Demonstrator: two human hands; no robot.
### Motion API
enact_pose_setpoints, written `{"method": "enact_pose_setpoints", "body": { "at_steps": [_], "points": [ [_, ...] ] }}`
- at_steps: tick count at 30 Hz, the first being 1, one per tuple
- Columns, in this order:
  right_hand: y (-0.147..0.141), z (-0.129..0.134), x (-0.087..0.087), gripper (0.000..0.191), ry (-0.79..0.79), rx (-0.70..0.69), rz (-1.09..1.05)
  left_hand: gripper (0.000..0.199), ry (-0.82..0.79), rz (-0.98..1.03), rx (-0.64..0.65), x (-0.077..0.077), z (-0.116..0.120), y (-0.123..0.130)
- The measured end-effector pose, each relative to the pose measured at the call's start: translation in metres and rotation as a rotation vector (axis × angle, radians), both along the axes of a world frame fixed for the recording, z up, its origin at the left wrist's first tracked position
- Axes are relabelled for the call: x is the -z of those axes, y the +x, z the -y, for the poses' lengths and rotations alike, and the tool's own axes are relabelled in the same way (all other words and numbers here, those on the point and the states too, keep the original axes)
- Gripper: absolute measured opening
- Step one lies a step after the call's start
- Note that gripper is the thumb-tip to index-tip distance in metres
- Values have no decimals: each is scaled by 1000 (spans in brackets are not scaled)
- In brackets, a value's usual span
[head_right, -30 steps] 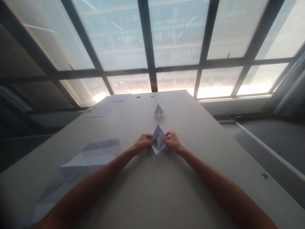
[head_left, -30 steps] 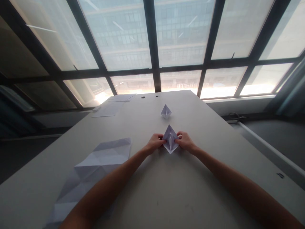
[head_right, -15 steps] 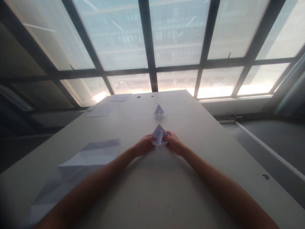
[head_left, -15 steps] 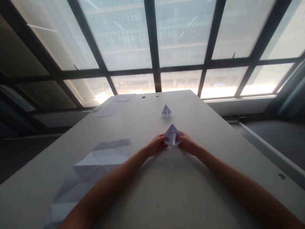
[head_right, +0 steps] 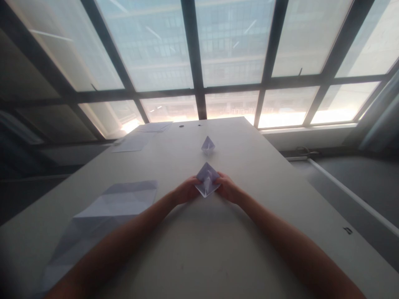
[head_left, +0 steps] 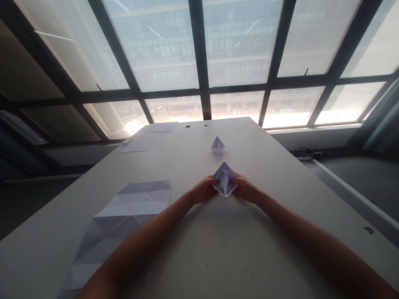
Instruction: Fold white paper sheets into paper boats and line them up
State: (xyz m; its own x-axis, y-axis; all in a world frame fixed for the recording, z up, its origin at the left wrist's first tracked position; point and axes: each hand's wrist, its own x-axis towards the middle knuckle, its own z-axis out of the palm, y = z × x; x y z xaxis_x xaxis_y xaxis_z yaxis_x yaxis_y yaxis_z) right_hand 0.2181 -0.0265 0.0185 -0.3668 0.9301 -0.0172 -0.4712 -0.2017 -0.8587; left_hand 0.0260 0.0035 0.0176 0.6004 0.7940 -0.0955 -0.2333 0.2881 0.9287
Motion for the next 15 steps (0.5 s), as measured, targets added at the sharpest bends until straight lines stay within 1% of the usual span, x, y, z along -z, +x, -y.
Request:
{"method": "enact_pose_setpoints", "body": {
  "at_steps": [3,6,10,15],
  "points": [
    [1,-3,4,32,-21,27,-2,29,-31,25,49,1,-2,0],
    [2,-5,6,34,-15,25,-6,28,-25,37,68,1,-3,0],
    [4,-5,6,36,-1,40,-15,30,-18,57,64,2,-3,0],
    [2,-8,9,34,-17,83,-24,29,-59,69,22,4,-5,-1]
  ]
}}
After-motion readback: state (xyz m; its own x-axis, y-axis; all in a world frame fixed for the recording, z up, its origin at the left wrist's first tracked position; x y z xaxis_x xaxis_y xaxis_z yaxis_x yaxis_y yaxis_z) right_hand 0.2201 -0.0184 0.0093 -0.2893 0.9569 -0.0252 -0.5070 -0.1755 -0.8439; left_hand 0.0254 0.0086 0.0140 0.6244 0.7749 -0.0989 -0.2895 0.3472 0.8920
